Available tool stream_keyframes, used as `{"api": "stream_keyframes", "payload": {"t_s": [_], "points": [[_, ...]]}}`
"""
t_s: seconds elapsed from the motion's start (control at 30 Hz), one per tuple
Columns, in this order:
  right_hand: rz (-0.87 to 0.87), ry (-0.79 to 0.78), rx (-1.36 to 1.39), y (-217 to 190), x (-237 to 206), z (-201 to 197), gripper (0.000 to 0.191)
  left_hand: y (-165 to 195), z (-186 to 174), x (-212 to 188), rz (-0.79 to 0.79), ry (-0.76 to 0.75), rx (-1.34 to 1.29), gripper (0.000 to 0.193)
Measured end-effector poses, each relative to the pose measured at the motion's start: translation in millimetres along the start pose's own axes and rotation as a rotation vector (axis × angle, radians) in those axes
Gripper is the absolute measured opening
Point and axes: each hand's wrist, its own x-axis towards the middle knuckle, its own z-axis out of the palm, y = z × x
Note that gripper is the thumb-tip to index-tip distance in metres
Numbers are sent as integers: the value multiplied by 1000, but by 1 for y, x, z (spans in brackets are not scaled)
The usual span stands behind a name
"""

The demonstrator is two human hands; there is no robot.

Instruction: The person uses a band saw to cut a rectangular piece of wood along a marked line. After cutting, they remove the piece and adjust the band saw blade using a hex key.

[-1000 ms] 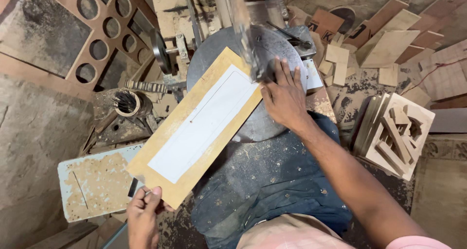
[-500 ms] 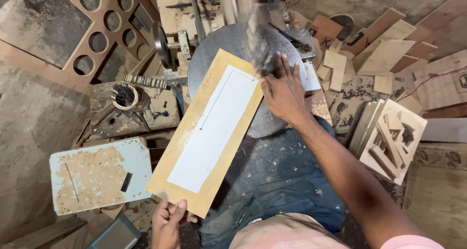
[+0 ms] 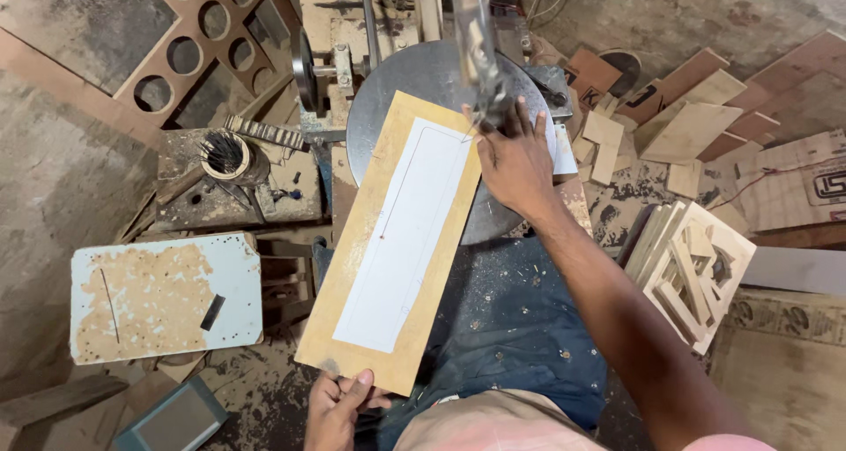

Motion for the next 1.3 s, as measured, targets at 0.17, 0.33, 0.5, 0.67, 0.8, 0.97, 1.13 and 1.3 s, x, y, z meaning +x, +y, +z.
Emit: {"api": "stream_keyframes", "payload": {"t_s": [0.17, 0.33, 0.5, 0.67, 0.8, 0.97, 1.13, 1.3], "points": [[0, -34, -65, -2, 3, -1, 45, -24, 8, 6, -84, -155, -237, 46], [-33, 18, -119, 4, 7, 2, 44, -45, 21, 2, -163, -293, -405, 49], [-52, 54, -106, 5, 8, 5, 43, -55, 40, -4, -331, -320, -448, 52], [-50, 40, -48, 7, 12, 6, 46, -73, 49, 2, -322, -419, -348, 55], [-88, -10, -248, 8, 20, 5, 30, -79, 41, 2, -226, -602, 178, 42], [-30, 65, 13, 10, 19, 7, 63, -39, 22, -27, 782, -681, 889, 23], [-77, 43, -34, 25, 18, 14, 57, 6, 67, -26, 1286, -229, 1620, 72], [-165, 66, -208, 29, 25, 23, 51, 24, 91, -17, 1306, -93, 1651, 66]]}}
